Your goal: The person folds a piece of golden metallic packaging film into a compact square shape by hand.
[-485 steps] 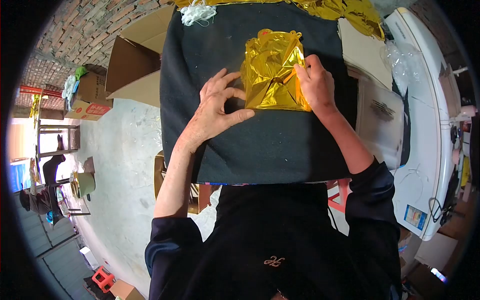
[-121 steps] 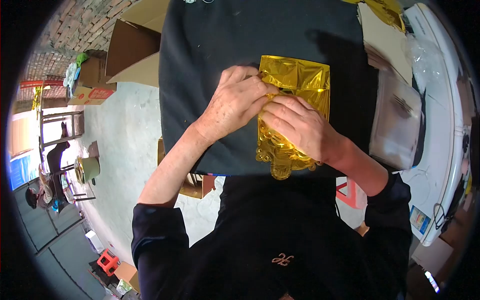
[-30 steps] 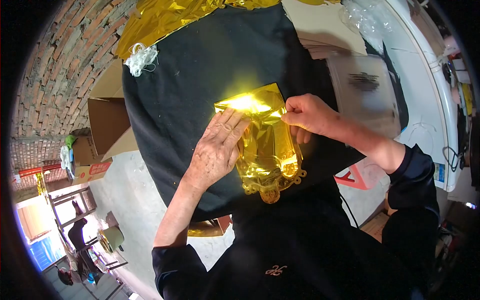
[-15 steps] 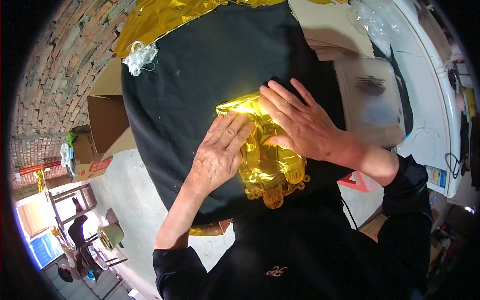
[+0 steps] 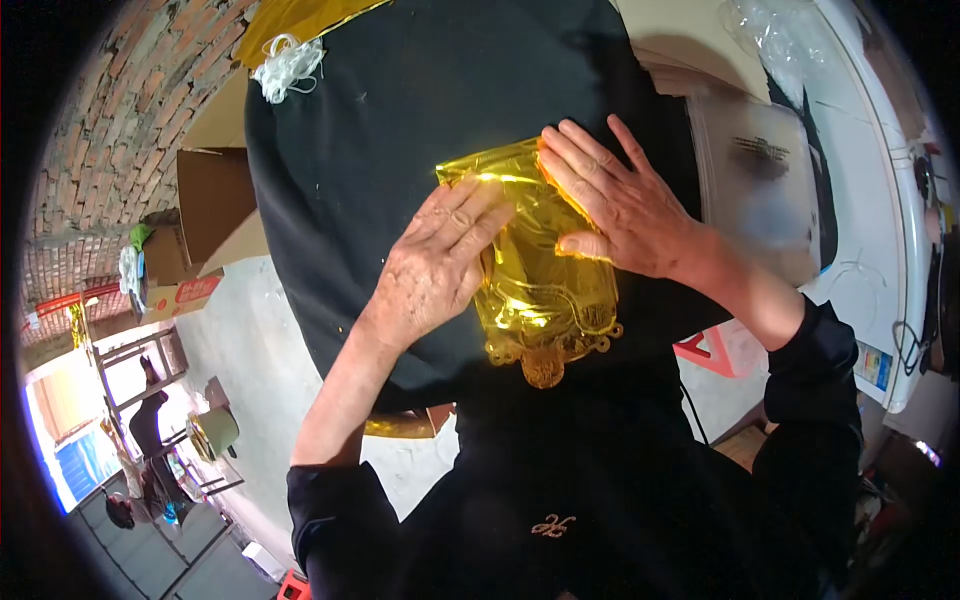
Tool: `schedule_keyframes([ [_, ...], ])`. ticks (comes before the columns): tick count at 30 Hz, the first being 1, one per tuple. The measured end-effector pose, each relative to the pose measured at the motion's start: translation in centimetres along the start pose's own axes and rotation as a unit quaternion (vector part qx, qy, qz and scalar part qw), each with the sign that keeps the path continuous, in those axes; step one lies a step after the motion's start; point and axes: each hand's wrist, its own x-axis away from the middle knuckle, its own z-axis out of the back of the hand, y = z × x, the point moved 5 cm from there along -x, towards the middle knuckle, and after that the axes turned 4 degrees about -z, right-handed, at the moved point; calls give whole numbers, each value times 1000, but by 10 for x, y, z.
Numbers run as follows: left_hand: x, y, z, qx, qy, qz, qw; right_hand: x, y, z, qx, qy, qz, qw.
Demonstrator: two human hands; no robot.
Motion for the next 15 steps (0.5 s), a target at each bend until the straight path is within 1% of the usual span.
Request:
schedule_keyframes([
  [1,2,-2,-2,-6,3,-6,1000,2,0,0,23,-9,9,1000],
  [4,2,-1,0,-5,14,-13,1000,24,-8,3,13,-37,60,997],
  [5,1,0,0,2,21,-18,1000,35,-13,3,3,-68,71,995],
  [8,2,-1,1,3,22,-21,1000,63,-31,10,-50,-109,91,989],
  [9,6,0,-1,-12,26,-23,999,63,-34,11,-40,-116,96,988],
  [15,4,-2,1,5,21,-24,999,71,-47,14,-63,-99,76,990],
])
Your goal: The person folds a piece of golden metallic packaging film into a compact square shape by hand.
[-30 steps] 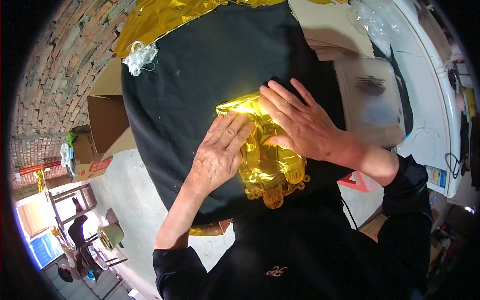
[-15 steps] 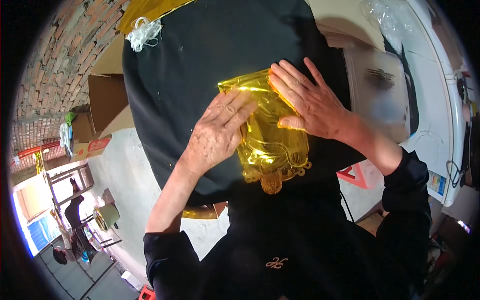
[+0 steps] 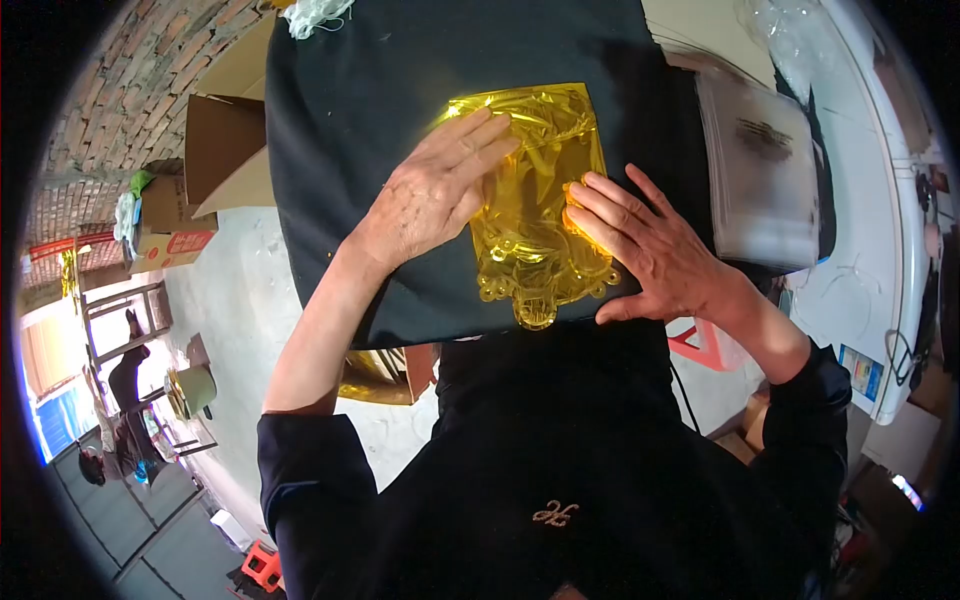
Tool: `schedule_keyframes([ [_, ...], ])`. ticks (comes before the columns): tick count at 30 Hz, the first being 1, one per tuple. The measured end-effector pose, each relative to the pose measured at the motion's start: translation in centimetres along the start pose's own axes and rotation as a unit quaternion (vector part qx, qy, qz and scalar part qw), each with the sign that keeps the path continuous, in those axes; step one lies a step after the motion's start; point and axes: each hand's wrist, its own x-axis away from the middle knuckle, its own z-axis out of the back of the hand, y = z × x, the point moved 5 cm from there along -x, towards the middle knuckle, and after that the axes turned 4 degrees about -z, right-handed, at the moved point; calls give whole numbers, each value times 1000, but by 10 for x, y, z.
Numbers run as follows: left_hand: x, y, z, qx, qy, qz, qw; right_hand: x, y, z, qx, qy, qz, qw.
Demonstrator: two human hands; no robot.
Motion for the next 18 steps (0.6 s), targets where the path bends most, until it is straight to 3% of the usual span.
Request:
schedule_keyframes([
  [18,7,7,-1,7,13,-30,999,3,-25,-7,-69,95,-28,993],
])
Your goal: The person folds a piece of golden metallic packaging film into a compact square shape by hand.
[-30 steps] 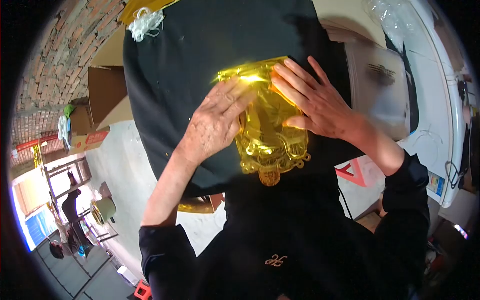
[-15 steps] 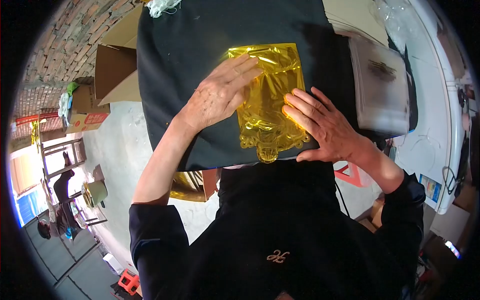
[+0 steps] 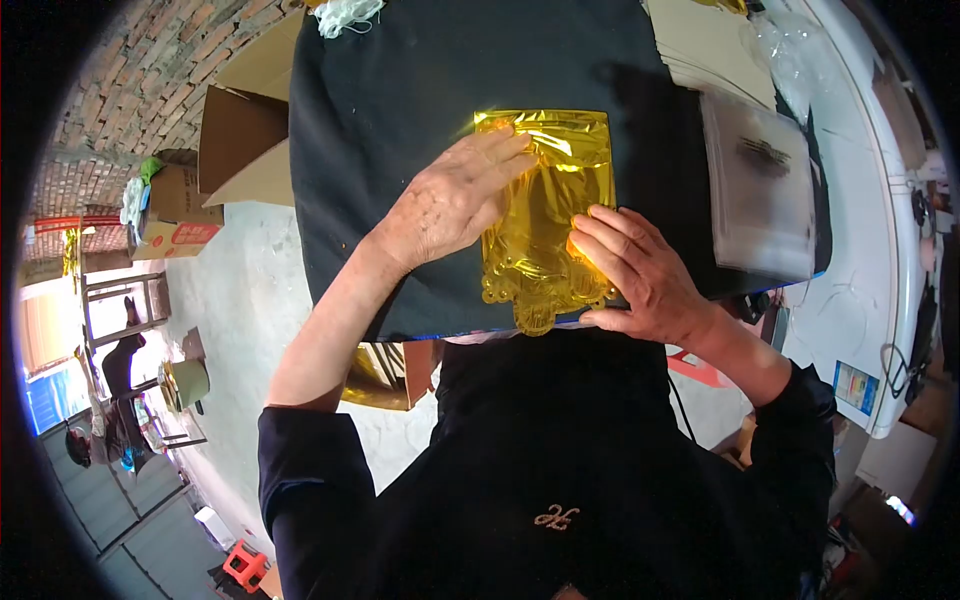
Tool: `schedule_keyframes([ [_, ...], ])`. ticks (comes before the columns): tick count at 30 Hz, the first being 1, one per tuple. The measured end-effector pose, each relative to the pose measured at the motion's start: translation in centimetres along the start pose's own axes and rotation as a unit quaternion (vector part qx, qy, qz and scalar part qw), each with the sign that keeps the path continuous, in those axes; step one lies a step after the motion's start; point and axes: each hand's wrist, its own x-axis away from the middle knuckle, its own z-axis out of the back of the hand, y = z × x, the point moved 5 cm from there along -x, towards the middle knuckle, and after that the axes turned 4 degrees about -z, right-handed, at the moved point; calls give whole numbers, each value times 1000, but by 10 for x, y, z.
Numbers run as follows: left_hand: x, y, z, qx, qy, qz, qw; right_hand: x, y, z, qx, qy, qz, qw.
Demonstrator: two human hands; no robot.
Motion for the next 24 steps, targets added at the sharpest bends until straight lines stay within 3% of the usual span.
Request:
schedule_keyframes([
  [8,-1,5,2,-18,-4,-12,1000,1,-6,-2,21,10,-1,1000],
  [11,-5,7,6,10,43,24,999,-1,-7,-3,8,23,-13,1000],
  [24,-2,0,2,21,-19,12,1000,-12,-4,6,79,54,57,994],
])
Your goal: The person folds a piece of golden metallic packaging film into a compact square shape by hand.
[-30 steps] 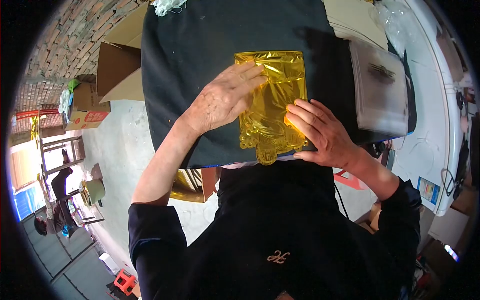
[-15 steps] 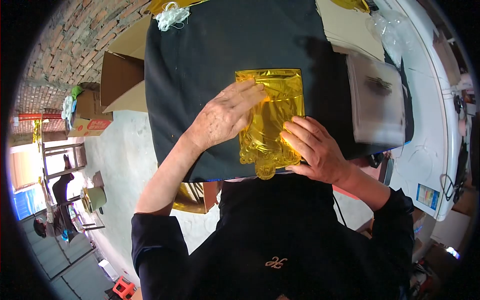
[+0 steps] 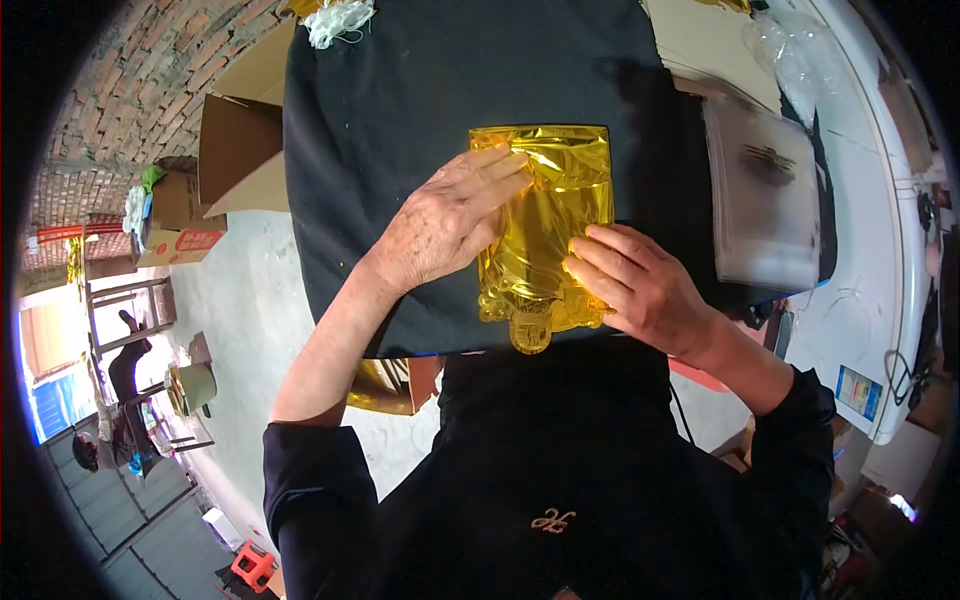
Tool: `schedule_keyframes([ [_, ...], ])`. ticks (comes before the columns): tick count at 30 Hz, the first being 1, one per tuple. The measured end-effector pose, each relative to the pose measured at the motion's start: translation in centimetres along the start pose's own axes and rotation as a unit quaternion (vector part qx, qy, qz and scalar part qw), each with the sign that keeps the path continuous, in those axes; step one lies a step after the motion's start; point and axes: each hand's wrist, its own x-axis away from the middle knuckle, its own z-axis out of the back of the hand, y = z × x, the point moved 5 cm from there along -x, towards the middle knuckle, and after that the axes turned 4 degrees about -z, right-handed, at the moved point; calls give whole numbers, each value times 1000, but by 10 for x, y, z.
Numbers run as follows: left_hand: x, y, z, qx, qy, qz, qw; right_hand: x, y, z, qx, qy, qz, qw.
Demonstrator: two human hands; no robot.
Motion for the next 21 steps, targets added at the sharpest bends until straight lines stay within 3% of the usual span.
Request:
schedule_keyframes([
  [8,1,-1,2,13,0,-4,1000,-2,11,-6,26,53,44,997],
  [11,1,0,2,14,-8,5,1000,-10,21,3,-133,52,-33,989],
  [16,1,-2,3,31,-11,6,999,-12,26,2,-219,93,-104,966],
  [19,2,-4,7,61,4,-3,998,-5,36,-9,-304,101,-247,915],
  [21,1,-4,9,72,12,-5,997,-8,38,-9,-304,107,-267,908],
])
